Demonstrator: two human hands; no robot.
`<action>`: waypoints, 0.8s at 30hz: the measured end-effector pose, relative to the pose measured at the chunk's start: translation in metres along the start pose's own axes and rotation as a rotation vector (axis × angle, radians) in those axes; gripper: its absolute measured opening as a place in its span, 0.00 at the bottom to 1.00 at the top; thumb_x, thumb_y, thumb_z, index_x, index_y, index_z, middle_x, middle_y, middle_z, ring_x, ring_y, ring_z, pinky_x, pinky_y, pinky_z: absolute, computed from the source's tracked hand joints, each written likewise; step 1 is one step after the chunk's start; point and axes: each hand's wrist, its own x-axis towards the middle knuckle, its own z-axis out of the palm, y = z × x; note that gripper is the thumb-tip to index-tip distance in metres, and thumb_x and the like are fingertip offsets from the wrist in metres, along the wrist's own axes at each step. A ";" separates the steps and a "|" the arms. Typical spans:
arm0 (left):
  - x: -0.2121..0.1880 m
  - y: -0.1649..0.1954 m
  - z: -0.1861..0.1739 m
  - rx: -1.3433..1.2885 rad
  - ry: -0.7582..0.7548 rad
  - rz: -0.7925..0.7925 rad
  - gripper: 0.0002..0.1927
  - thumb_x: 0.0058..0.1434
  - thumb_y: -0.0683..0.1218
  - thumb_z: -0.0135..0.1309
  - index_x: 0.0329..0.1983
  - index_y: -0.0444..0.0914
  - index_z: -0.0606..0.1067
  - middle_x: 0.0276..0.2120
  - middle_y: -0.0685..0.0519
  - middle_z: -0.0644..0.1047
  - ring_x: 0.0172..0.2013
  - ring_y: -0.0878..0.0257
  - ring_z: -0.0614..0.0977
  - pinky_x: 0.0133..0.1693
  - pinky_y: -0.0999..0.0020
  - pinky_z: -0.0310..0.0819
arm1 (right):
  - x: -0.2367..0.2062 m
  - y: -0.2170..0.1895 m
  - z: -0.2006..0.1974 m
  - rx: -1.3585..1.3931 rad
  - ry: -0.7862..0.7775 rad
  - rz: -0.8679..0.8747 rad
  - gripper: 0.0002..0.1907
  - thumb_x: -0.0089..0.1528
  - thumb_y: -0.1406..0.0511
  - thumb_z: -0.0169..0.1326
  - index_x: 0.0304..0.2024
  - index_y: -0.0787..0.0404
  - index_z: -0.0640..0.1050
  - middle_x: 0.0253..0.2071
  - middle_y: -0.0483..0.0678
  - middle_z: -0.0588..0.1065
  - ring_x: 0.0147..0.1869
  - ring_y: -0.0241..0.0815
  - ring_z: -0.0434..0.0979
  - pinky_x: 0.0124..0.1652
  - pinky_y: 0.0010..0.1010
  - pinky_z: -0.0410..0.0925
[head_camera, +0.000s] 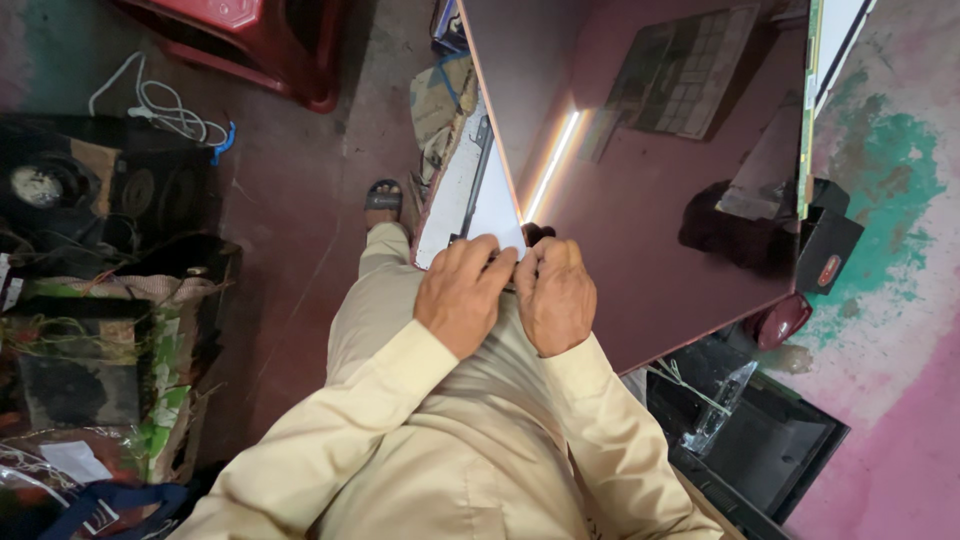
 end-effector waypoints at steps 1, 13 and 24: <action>0.005 -0.001 0.004 0.007 0.001 0.022 0.23 0.54 0.38 0.55 0.55 0.36 0.77 0.49 0.49 0.74 0.47 0.52 0.76 0.47 0.58 0.70 | 0.000 0.001 0.000 0.005 -0.004 0.017 0.08 0.64 0.68 0.58 0.41 0.63 0.71 0.37 0.57 0.73 0.36 0.60 0.76 0.34 0.48 0.68; 0.025 -0.017 0.029 -0.028 -0.021 0.162 0.13 0.59 0.42 0.54 0.46 0.34 0.77 0.47 0.50 0.74 0.46 0.53 0.76 0.48 0.59 0.70 | -0.002 0.008 -0.005 0.142 -0.028 0.066 0.07 0.63 0.70 0.56 0.41 0.63 0.71 0.34 0.54 0.71 0.35 0.57 0.74 0.34 0.45 0.68; 0.023 0.004 0.037 0.030 -0.029 -0.074 0.09 0.53 0.39 0.56 0.38 0.36 0.74 0.38 0.47 0.70 0.41 0.49 0.73 0.45 0.55 0.68 | -0.005 -0.002 -0.024 0.241 0.063 0.048 0.13 0.64 0.73 0.56 0.51 0.64 0.75 0.42 0.54 0.72 0.40 0.49 0.76 0.41 0.38 0.72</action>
